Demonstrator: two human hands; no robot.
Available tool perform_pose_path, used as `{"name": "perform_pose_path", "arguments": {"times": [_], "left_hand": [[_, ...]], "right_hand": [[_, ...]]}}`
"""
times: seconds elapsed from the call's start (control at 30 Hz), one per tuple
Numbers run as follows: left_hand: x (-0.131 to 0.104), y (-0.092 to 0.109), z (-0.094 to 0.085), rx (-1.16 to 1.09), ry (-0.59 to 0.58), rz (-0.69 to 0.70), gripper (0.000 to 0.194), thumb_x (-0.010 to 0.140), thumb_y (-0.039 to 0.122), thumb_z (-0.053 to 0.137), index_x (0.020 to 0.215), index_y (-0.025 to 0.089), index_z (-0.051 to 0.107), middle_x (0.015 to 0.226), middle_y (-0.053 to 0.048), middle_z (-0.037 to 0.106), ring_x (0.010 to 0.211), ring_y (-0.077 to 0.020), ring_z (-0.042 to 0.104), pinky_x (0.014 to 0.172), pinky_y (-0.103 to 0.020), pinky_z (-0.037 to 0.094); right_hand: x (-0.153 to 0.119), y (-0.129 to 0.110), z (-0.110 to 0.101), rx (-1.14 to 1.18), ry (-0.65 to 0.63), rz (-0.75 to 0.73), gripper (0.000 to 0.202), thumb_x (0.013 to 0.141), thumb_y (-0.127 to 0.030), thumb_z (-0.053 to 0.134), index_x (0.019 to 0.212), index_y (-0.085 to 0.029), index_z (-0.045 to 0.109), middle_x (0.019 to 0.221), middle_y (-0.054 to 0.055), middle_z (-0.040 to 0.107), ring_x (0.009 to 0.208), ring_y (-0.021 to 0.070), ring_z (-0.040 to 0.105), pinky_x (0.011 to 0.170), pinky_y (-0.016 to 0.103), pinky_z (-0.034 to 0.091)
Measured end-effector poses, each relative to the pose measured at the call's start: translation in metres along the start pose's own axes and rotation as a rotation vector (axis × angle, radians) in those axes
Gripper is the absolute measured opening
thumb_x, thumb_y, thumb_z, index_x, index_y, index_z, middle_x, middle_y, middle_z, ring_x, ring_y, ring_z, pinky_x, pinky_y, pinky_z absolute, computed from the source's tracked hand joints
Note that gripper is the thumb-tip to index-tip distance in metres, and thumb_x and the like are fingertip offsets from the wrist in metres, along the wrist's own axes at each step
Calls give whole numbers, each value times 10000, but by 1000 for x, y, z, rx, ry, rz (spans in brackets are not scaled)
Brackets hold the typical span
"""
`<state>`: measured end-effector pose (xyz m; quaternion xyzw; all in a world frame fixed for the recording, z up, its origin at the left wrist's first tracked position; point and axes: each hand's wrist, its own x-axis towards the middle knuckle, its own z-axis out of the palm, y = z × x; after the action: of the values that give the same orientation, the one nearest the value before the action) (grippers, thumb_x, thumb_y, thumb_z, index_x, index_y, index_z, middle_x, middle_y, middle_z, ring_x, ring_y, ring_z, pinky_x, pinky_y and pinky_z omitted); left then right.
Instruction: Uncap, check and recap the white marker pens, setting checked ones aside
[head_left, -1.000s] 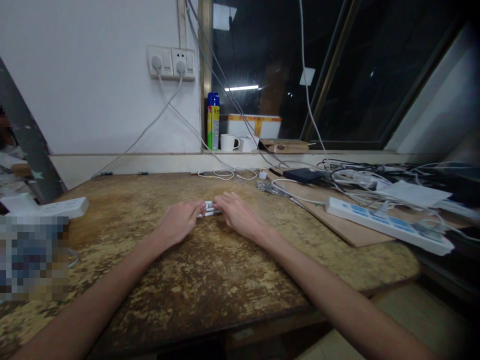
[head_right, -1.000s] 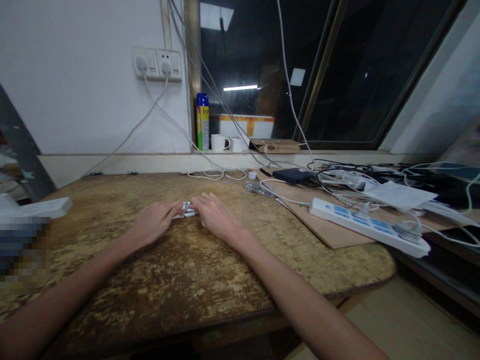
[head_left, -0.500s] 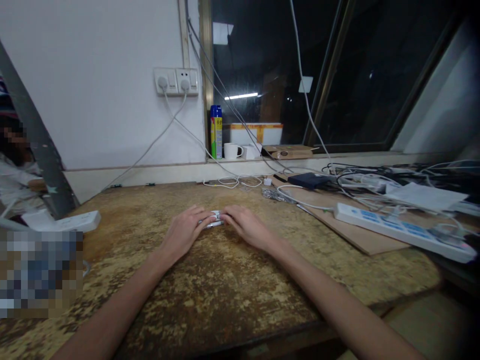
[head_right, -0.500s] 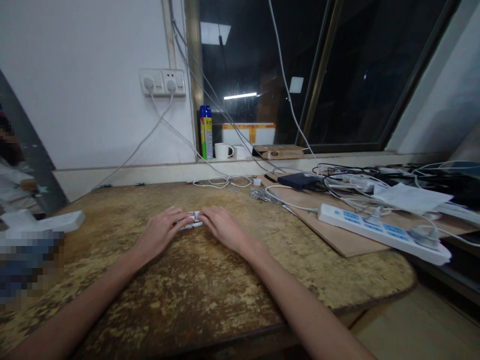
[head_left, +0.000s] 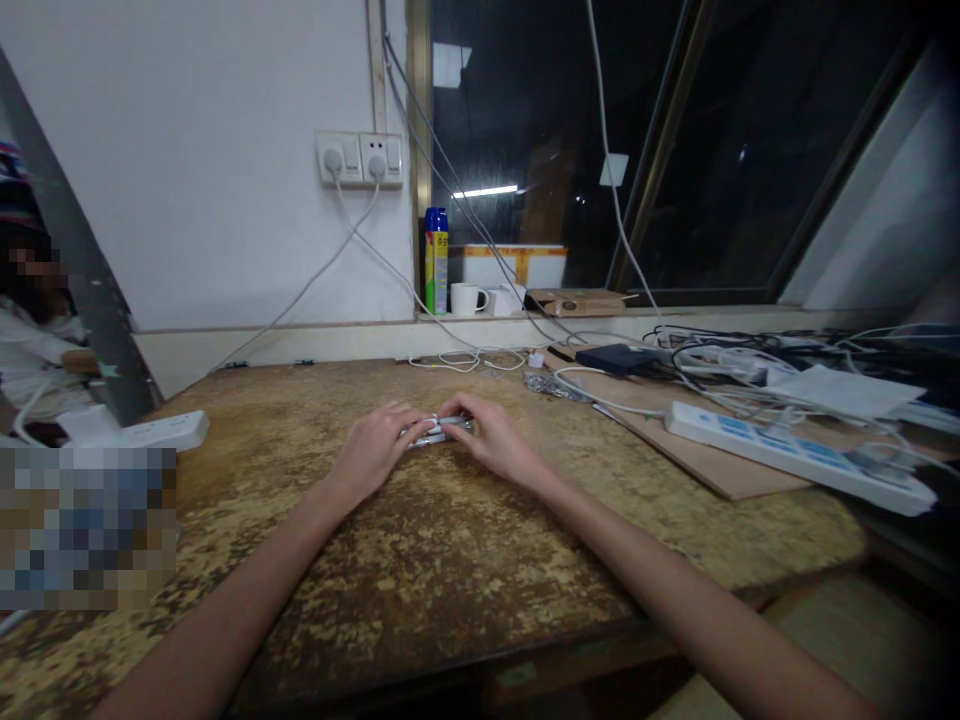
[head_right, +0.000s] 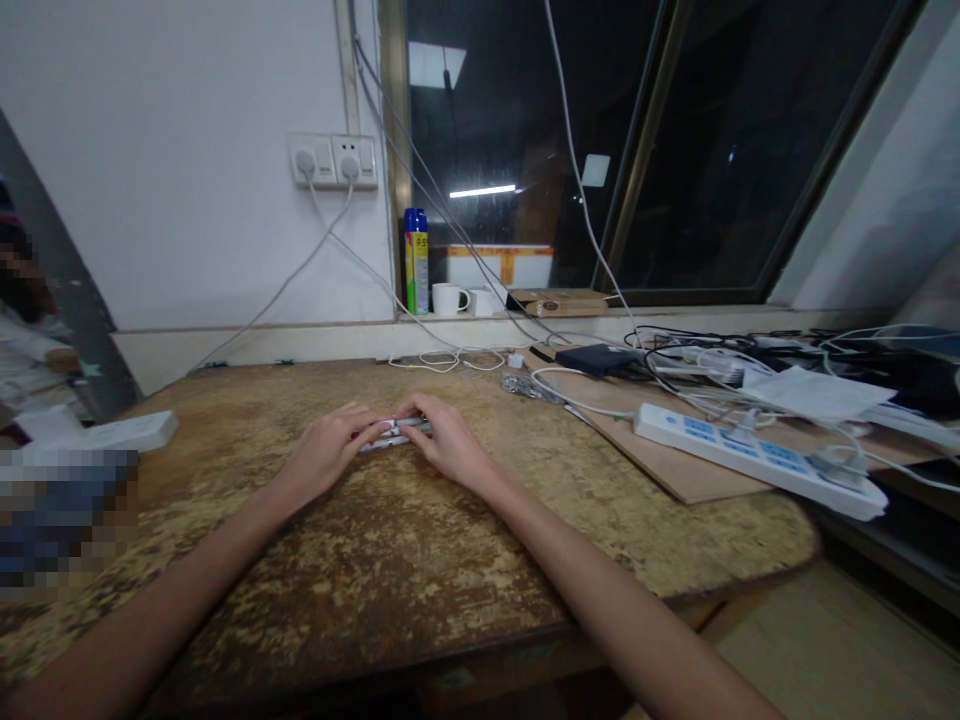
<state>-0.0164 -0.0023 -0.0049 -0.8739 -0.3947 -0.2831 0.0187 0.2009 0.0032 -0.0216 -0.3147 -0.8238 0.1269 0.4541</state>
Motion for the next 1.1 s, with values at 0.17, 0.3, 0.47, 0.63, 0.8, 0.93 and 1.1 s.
{"name": "perform_pose_path", "arguments": {"times": [0.17, 0.3, 0.47, 0.63, 0.8, 0.93, 1.1], "left_hand": [[1, 1, 2, -88, 61, -85, 296, 1020, 475, 489, 1070, 259, 686, 1040, -20, 722, 964, -223, 659, 808, -301, 455], [2, -2, 2, -97, 45, -77, 299, 1026, 462, 474, 993, 252, 685, 1003, -16, 717, 933, -220, 658, 798, -297, 446], [1, -2, 1, -78, 35, -77, 328, 1034, 459, 449, 969, 245, 689, 967, -24, 713, 927, -226, 649, 780, -294, 431], [1, -2, 2, -72, 9, -83, 347, 1037, 460, 433, 972, 239, 694, 982, -32, 720, 934, -227, 643, 786, -293, 426], [2, -3, 3, -85, -4, -92, 385, 1038, 481, 409, 926, 242, 691, 943, -31, 719, 914, -231, 644, 784, -296, 425], [3, -2, 2, -109, -22, -89, 410, 1038, 501, 392, 901, 241, 678, 905, -27, 712, 892, -232, 647, 777, -299, 427], [4, -1, 3, -127, -12, -95, 380, 1030, 487, 419, 924, 234, 681, 935, -29, 722, 897, -229, 650, 779, -293, 436]], "right_hand": [[0, -1, 2, 27, 3, 63, 180, 954, -329, 606, 1037, -185, 673, 990, 53, 727, 889, 186, 660, 803, 291, 470], [1, 2, 5, 31, -18, 63, 147, 970, -277, 579, 983, -188, 696, 939, 40, 740, 858, 175, 671, 787, 275, 469], [0, -1, 7, 67, 33, 52, 193, 872, -246, 699, 1051, -183, 667, 1002, 44, 726, 906, 181, 671, 824, 276, 491], [-1, -5, 6, 78, -36, 143, 230, 990, -346, 545, 992, -179, 702, 873, 31, 749, 792, 165, 680, 758, 269, 477], [0, 0, 5, 102, 0, 88, 150, 920, -233, 631, 1049, -191, 695, 1016, 47, 743, 924, 177, 682, 832, 282, 496], [1, 6, 8, 158, 27, 79, 149, 863, -177, 659, 1009, -191, 689, 997, 39, 717, 909, 170, 669, 831, 283, 512], [2, 14, 17, 399, 44, 216, 181, 883, -333, 664, 967, -175, 690, 965, 35, 714, 874, 160, 671, 841, 288, 530]]}}
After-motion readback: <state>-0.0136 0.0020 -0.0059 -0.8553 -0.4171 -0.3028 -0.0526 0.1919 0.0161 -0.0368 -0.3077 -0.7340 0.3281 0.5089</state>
